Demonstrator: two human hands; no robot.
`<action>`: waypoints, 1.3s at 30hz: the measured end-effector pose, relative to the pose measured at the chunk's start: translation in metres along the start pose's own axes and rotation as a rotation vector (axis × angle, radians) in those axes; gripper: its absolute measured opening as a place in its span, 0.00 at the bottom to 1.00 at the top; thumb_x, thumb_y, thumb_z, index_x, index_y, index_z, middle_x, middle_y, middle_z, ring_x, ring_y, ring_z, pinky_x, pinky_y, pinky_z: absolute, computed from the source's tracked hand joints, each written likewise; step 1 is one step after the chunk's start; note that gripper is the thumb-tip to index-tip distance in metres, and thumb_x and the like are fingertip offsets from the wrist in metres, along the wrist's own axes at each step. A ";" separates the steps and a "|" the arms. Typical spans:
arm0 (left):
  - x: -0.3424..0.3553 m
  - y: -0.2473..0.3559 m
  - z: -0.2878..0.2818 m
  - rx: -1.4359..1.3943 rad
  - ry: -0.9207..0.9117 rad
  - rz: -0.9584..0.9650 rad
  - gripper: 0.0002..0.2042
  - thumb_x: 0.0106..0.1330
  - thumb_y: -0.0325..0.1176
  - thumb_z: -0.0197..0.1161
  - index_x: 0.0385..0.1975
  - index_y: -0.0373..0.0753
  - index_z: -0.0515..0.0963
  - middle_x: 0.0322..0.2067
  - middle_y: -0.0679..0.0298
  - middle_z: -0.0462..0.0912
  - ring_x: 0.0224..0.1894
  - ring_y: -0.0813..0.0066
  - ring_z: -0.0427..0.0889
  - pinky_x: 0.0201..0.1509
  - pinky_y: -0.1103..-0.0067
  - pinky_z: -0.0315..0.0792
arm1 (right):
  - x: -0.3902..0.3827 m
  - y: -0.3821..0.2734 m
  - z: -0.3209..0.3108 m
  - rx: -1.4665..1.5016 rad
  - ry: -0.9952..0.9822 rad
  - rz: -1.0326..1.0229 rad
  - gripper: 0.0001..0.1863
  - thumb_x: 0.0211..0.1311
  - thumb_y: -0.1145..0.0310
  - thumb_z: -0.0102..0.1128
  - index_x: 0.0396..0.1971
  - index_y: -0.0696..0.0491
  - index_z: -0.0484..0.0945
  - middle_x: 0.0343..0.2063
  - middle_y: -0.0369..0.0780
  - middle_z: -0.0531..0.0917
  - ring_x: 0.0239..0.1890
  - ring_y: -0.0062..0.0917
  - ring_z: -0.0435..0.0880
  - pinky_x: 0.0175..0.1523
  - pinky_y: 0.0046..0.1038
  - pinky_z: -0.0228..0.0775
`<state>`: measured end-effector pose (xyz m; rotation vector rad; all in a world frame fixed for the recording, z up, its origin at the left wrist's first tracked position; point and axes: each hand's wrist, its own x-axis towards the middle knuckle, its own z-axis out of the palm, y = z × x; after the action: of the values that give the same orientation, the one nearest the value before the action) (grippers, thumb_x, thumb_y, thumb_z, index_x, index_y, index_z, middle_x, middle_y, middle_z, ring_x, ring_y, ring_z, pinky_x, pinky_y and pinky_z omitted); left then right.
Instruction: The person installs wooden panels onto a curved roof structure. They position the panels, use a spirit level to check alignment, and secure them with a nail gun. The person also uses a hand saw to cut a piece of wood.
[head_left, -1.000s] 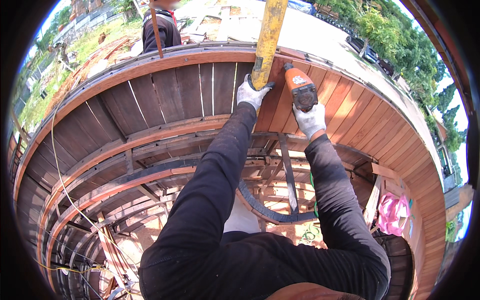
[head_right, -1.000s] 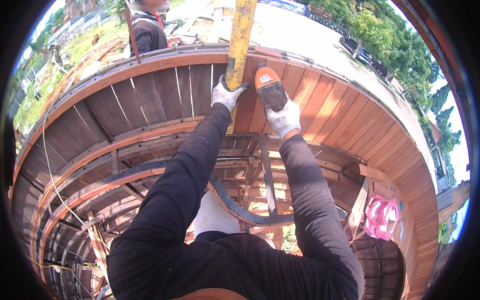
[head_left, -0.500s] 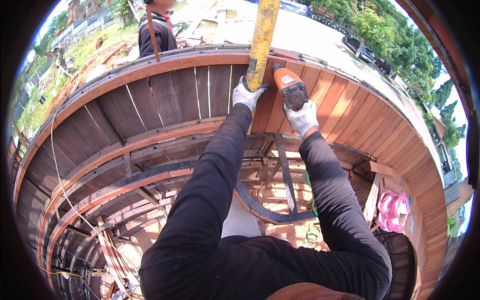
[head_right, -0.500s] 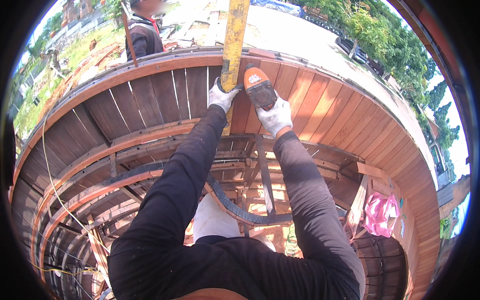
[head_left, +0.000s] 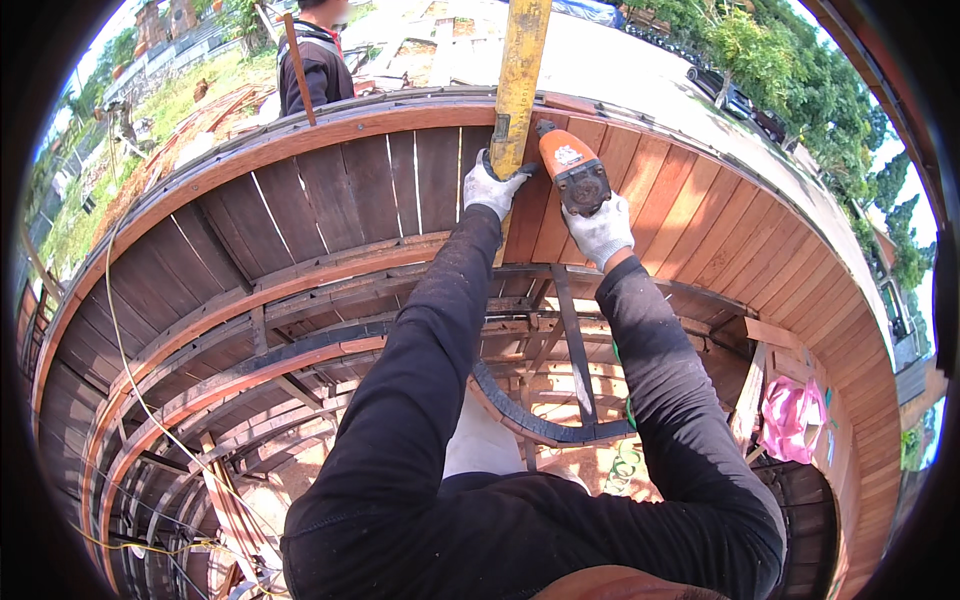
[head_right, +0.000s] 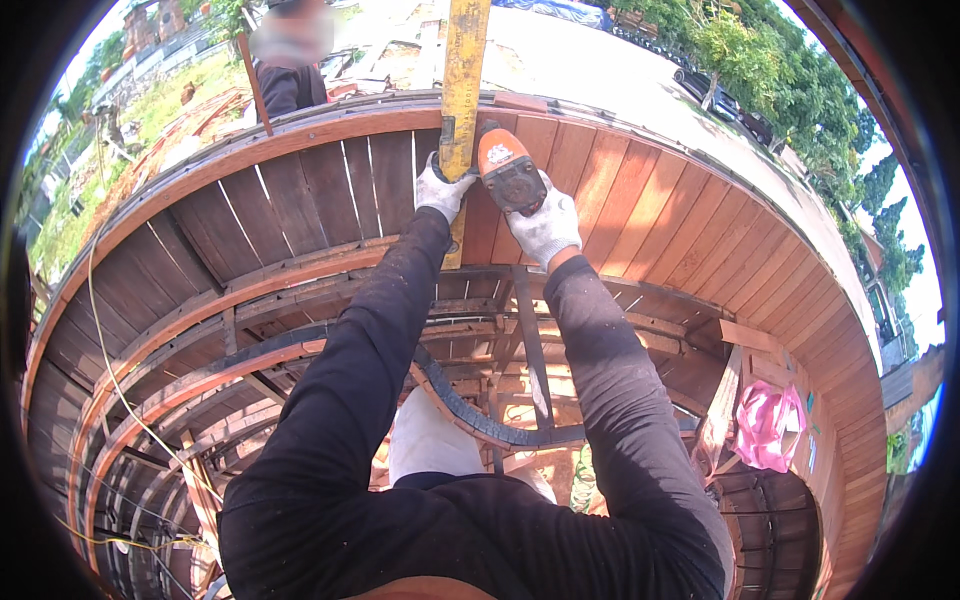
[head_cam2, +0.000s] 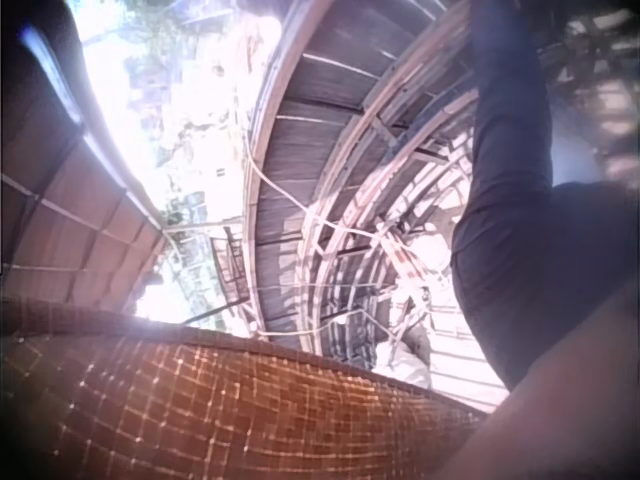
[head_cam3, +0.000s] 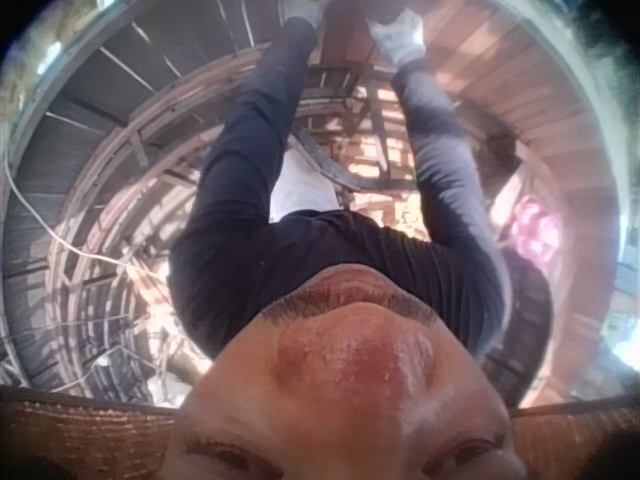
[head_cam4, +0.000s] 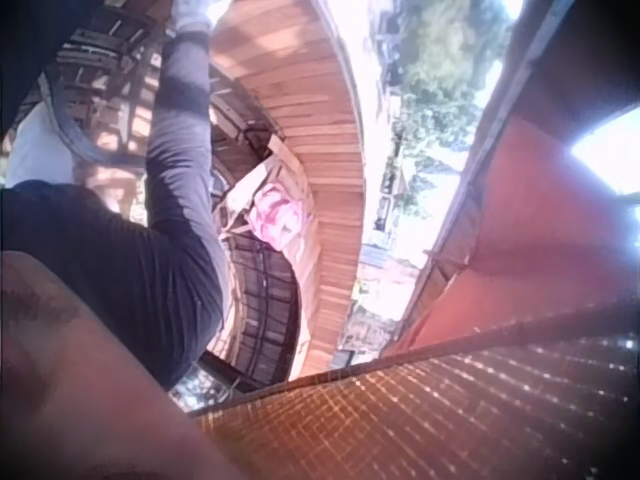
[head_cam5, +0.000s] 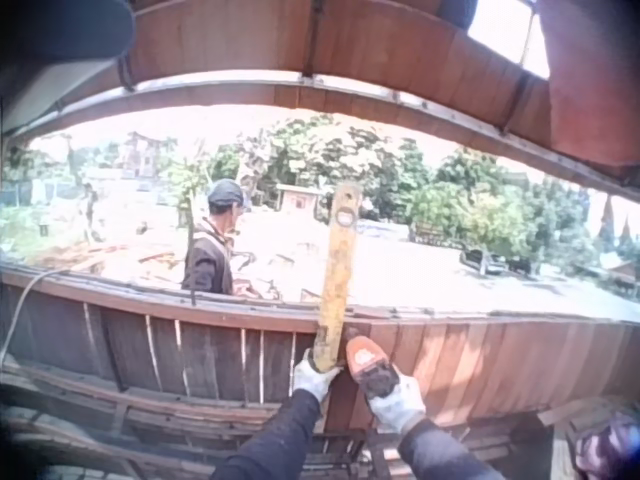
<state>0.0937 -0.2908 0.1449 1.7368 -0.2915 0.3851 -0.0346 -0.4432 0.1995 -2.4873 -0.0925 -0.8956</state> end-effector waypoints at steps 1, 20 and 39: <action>0.000 0.001 -0.001 0.003 -0.005 0.005 0.31 0.48 0.42 0.77 0.49 0.34 0.73 0.42 0.57 0.84 0.45 0.65 0.83 0.51 0.73 0.74 | 0.000 0.000 0.000 0.007 0.012 -0.001 0.19 0.49 0.65 0.67 0.42 0.55 0.77 0.32 0.47 0.85 0.38 0.41 0.85 0.43 0.35 0.77; 0.003 -0.014 0.012 -0.210 0.006 0.058 0.25 0.49 0.35 0.79 0.45 0.35 0.74 0.33 0.67 0.82 0.29 0.83 0.78 0.33 0.83 0.73 | -0.128 0.067 0.028 -0.533 -0.840 -0.153 0.28 0.63 0.60 0.46 0.64 0.51 0.66 0.37 0.44 0.84 0.41 0.33 0.83 0.49 0.35 0.70; 0.012 -0.030 0.019 -0.319 0.038 0.109 0.28 0.46 0.36 0.81 0.44 0.33 0.75 0.35 0.66 0.82 0.35 0.78 0.78 0.42 0.80 0.74 | -0.125 0.078 0.040 -0.481 -0.830 -0.081 0.30 0.65 0.59 0.45 0.66 0.51 0.62 0.39 0.44 0.84 0.41 0.35 0.84 0.49 0.40 0.71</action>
<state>0.1186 -0.3031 0.1193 1.4032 -0.3992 0.4256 -0.0918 -0.4799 0.0629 -3.1637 -0.2792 0.1765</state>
